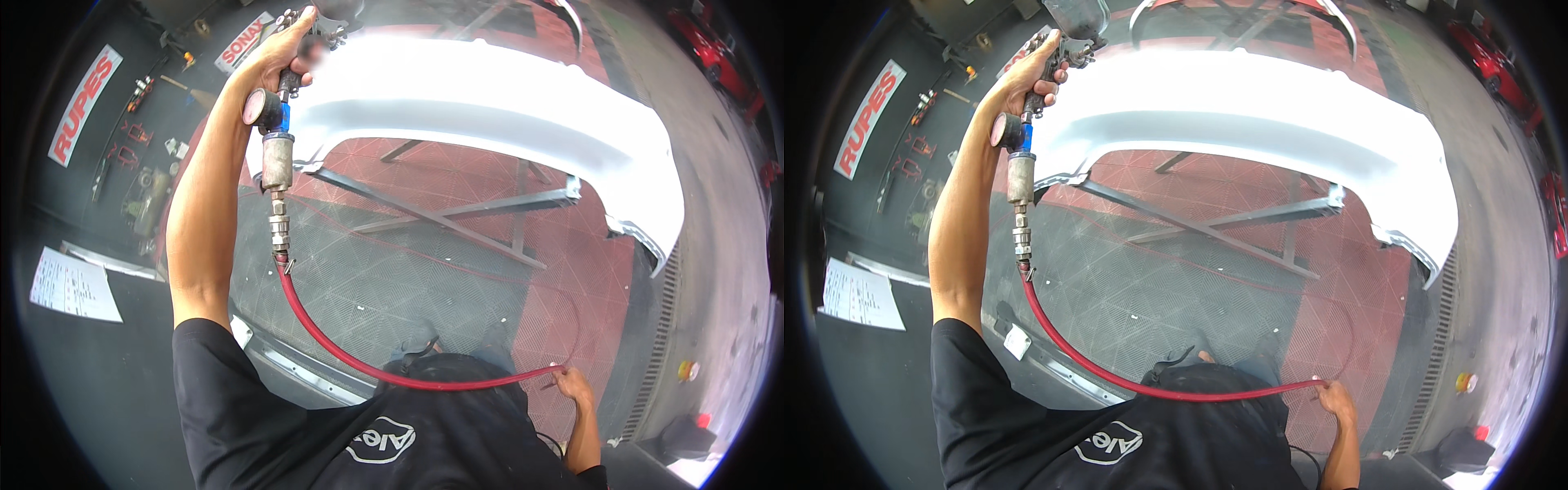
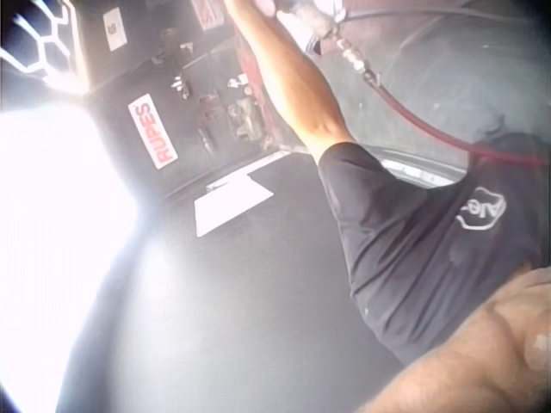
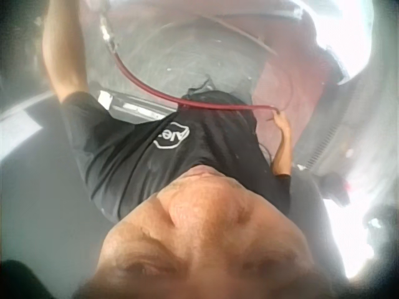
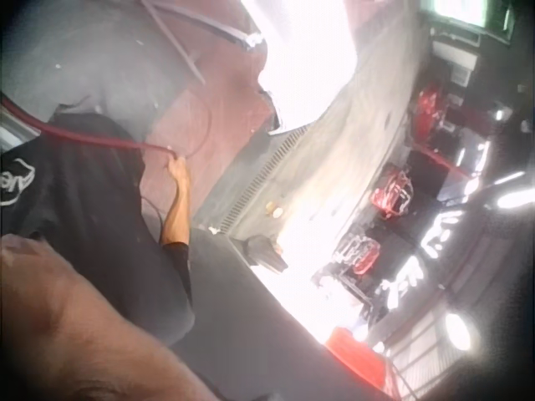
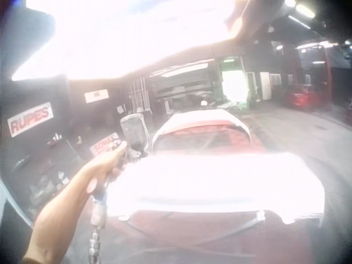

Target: The person uses a spray gun to apply white paint to several car body parts, including a front bumper and a hood, which are mounted on stands. The person moves around the parts to ensure even coverage on all surfaces.

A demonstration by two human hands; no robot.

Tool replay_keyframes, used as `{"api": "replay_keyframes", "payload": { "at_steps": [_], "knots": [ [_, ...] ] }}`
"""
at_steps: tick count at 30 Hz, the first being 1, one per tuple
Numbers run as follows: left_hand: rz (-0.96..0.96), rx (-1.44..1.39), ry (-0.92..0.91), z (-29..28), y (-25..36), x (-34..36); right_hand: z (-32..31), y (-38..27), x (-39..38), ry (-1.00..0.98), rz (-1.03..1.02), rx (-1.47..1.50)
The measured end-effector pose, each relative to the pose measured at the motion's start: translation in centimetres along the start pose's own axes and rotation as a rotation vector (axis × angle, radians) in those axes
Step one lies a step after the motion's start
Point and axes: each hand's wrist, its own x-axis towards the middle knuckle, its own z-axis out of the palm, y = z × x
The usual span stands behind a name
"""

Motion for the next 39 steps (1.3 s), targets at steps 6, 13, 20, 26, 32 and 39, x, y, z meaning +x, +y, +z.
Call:
{"api": "replay_keyframes", "payload": {
  "at_steps": [6,13,20,26,32,39],
  "knots": [
    [-0.064,0.02,0.078,-8.4,-3.8,1.9,0.7,-6.3,-3.3,-0.007,-0.031,-0.003],
    [-0.146,0.071,0.188,-18.5,-6.3,5.3,4.2,-8.9,-3.1,0.043,-0.085,-0.029],
    [-0.069,0.252,0.357,-17.0,-5.7,9.7,3.6,-10.1,-4.3,0.026,-0.031,-0.007],
    [-0.029,0.214,0.096,-8.4,-1.5,10.7,6.0,-5.6,-1.0,0.027,-0.072,0.136],
    [0.026,0.158,-0.147,3.2,0.8,9.3,7.2,-2.4,0.4,0.025,-0.057,0.211],
    [0.092,0.19,-0.428,10.0,4.7,7.8,6.1,-3.5,-3.8,0.056,-0.01,0.3]
  ]
}}
